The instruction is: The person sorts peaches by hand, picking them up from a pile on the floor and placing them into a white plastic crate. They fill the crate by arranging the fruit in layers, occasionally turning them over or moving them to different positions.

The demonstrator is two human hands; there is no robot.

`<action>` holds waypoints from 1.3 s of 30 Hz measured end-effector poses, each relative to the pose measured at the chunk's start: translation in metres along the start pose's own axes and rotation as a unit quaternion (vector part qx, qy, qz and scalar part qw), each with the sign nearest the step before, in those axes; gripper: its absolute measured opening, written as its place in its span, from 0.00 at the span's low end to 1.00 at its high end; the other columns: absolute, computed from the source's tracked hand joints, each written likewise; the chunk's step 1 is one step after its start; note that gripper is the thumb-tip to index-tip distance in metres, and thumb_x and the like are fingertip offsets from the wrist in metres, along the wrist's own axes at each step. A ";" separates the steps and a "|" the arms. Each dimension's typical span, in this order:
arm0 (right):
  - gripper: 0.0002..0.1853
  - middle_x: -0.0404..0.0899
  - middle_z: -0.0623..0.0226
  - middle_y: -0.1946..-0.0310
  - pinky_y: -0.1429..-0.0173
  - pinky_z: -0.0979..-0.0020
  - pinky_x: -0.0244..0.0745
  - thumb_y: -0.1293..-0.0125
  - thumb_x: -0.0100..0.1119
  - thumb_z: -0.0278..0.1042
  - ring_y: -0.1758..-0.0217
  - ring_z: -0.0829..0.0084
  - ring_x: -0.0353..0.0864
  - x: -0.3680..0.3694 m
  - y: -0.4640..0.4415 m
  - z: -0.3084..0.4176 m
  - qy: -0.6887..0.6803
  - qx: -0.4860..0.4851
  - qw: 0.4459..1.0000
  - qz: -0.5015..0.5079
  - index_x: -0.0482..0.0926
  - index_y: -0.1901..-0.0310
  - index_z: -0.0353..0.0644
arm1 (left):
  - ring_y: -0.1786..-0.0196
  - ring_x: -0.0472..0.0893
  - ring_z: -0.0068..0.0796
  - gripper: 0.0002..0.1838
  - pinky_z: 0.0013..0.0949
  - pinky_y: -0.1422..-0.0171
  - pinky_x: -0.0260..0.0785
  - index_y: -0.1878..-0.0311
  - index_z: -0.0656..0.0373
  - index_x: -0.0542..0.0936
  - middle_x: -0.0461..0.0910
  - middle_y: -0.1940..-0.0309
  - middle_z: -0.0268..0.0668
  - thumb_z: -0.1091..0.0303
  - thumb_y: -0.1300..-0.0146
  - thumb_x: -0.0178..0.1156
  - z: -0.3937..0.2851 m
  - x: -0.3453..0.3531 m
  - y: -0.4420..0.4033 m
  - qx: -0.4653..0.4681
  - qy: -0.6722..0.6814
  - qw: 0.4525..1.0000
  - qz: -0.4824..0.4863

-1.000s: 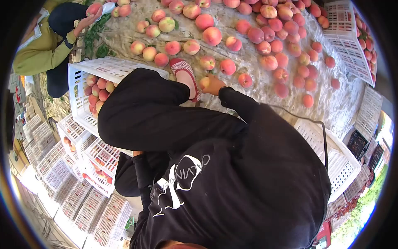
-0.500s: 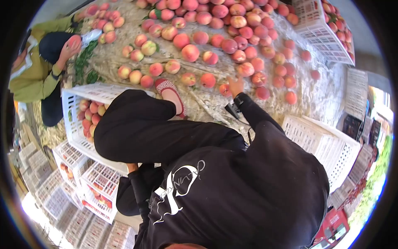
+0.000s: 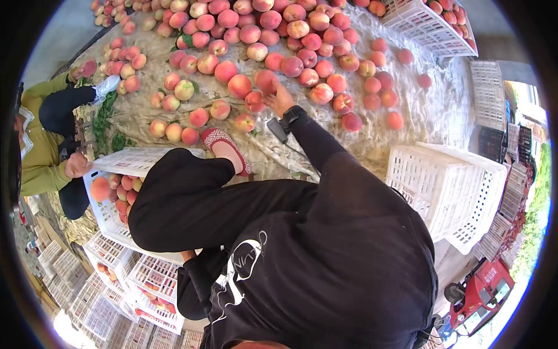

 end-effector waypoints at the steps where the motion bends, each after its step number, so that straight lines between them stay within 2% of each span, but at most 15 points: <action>1: 0.32 0.79 0.57 0.52 0.41 0.65 0.73 0.37 0.64 0.48 0.47 0.60 0.79 0.014 0.006 0.013 -0.312 0.191 0.930 0.041 0.67 0.36 0.41 | 0.61 0.81 0.55 0.15 0.45 0.55 0.72 0.50 0.63 0.79 0.82 0.65 0.52 0.69 0.39 0.57 -0.002 0.002 0.002 0.000 0.002 1.000 0.005; 3: 0.24 0.81 0.59 0.57 0.44 0.65 0.74 0.36 0.62 0.42 0.50 0.63 0.80 -0.028 0.013 0.065 0.093 -0.127 0.987 0.012 0.73 0.42 0.40 | 0.61 0.81 0.55 0.15 0.45 0.55 0.72 0.50 0.63 0.79 0.82 0.65 0.52 0.69 0.39 0.57 -0.006 0.008 0.002 0.002 0.005 1.000 0.015; 5: 0.26 0.80 0.56 0.51 0.40 0.62 0.71 0.35 0.60 0.47 0.42 0.62 0.77 -0.139 0.012 0.014 0.178 -0.066 0.982 0.001 0.75 0.42 0.37 | 0.61 0.81 0.55 0.15 0.45 0.55 0.72 0.50 0.63 0.79 0.82 0.65 0.51 0.69 0.39 0.57 -0.013 0.020 0.003 0.002 0.014 1.000 0.026; 6: 0.26 0.81 0.53 0.51 0.42 0.60 0.72 0.38 0.61 0.48 0.46 0.54 0.79 -0.171 0.052 0.053 0.439 -0.062 0.862 -0.247 0.76 0.44 0.38 | 0.61 0.81 0.55 0.15 0.45 0.55 0.72 0.50 0.63 0.79 0.82 0.65 0.51 0.69 0.39 0.57 -0.015 0.025 0.005 0.001 0.016 0.999 0.030; 8: 0.34 0.79 0.47 0.50 0.40 0.55 0.72 0.45 0.65 0.56 0.44 0.48 0.77 -0.222 0.086 0.037 0.544 -0.025 0.775 -0.319 0.74 0.42 0.40 | 0.61 0.81 0.55 0.15 0.45 0.55 0.72 0.50 0.63 0.79 0.82 0.66 0.51 0.69 0.39 0.57 -0.020 0.032 0.010 -0.003 0.019 0.999 0.035; 10: 0.41 0.77 0.45 0.46 0.38 0.54 0.70 0.51 0.68 0.61 0.40 0.47 0.74 -0.280 0.081 -0.054 0.533 0.144 0.819 -0.155 0.72 0.41 0.40 | 0.61 0.81 0.55 0.15 0.45 0.55 0.72 0.50 0.63 0.79 0.82 0.66 0.51 0.69 0.39 0.57 -0.027 0.035 0.020 -0.014 0.015 0.999 0.036; 11: 0.47 0.75 0.43 0.44 0.39 0.52 0.70 0.54 0.70 0.65 0.40 0.45 0.74 -0.276 0.090 -0.067 0.513 0.062 0.836 -0.182 0.69 0.39 0.38 | 0.61 0.81 0.55 0.15 0.45 0.55 0.72 0.50 0.63 0.79 0.82 0.66 0.51 0.69 0.39 0.57 -0.029 0.030 0.027 -0.023 0.005 0.999 0.031; 15: 0.45 0.76 0.49 0.43 0.38 0.57 0.71 0.51 0.68 0.65 0.39 0.52 0.75 -0.269 0.067 -0.122 0.481 0.184 0.848 -0.128 0.68 0.37 0.43 | 0.61 0.81 0.55 0.15 0.45 0.56 0.72 0.50 0.63 0.79 0.82 0.66 0.51 0.70 0.39 0.57 -0.028 -0.061 0.073 -0.096 -0.113 0.988 -0.043; 17: 0.20 0.81 0.70 0.55 0.55 0.61 0.79 0.33 0.56 0.53 0.57 0.65 0.81 -0.259 0.055 -0.184 -0.002 0.311 0.947 -0.075 0.76 0.46 0.51 | 0.62 0.81 0.56 0.15 0.45 0.56 0.72 0.50 0.63 0.79 0.82 0.66 0.51 0.70 0.40 0.57 -0.030 -0.111 0.099 -0.134 -0.179 0.970 -0.097; 18: 0.20 0.80 0.71 0.57 0.56 0.63 0.79 0.35 0.60 0.53 0.58 0.67 0.80 -0.232 0.052 -0.182 -0.046 0.315 0.947 -0.047 0.76 0.47 0.53 | 0.62 0.81 0.56 0.15 0.45 0.56 0.72 0.50 0.63 0.79 0.82 0.66 0.51 0.70 0.40 0.57 -0.034 -0.128 0.111 -0.152 -0.205 0.959 -0.125; 21: 0.22 0.78 0.71 0.57 0.57 0.64 0.81 0.39 0.66 0.54 0.59 0.68 0.79 -0.129 0.042 -0.109 -0.072 0.311 0.947 0.029 0.76 0.47 0.56 | 0.60 0.80 0.50 0.14 0.47 0.57 0.70 0.54 0.58 0.78 0.79 0.64 0.48 0.69 0.44 0.62 -0.029 -0.126 0.107 -0.375 -0.177 0.906 -0.087; 27: 0.27 0.78 0.66 0.51 0.52 0.63 0.81 0.42 0.69 0.57 0.54 0.63 0.81 0.010 0.029 0.022 -0.124 0.314 0.924 0.180 0.74 0.45 0.56 | 0.53 0.78 0.48 0.20 0.45 0.51 0.69 0.48 0.57 0.78 0.78 0.58 0.44 0.69 0.45 0.66 -0.043 -0.126 0.113 -0.288 -0.162 0.931 -0.153; 31: 0.26 0.75 0.63 0.44 0.42 0.61 0.75 0.32 0.57 0.53 0.44 0.66 0.76 0.091 0.045 0.175 -0.221 0.154 0.902 0.338 0.72 0.41 0.44 | 0.52 0.76 0.47 0.18 0.44 0.47 0.67 0.49 0.56 0.78 0.78 0.59 0.43 0.68 0.43 0.65 -0.065 -0.142 0.132 -0.275 -0.173 0.923 -0.206; 36: 0.35 0.69 0.56 0.37 0.38 0.61 0.72 0.32 0.56 0.59 0.38 0.58 0.72 0.156 0.137 0.328 -0.327 0.079 0.827 0.452 0.65 0.34 0.41 | 0.51 0.77 0.47 0.13 0.44 0.47 0.67 0.53 0.57 0.80 0.79 0.60 0.44 0.67 0.40 0.62 -0.052 -0.165 0.182 -0.307 -0.141 0.903 -0.265; 39: 0.37 0.68 0.55 0.36 0.40 0.61 0.73 0.33 0.56 0.61 0.37 0.55 0.72 0.209 0.225 0.361 -0.283 0.037 0.798 0.530 0.64 0.32 0.41 | 0.44 0.76 0.49 0.13 0.45 0.40 0.67 0.51 0.59 0.80 0.80 0.52 0.46 0.68 0.39 0.60 -0.028 -0.198 0.221 -0.307 -0.116 0.850 -0.412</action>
Point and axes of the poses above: each hand's wrist, its own y-axis away from the middle knuckle, its own x-axis out of the palm, z = x × y, the point moved 6 cm from there along -y, towards the middle knuckle
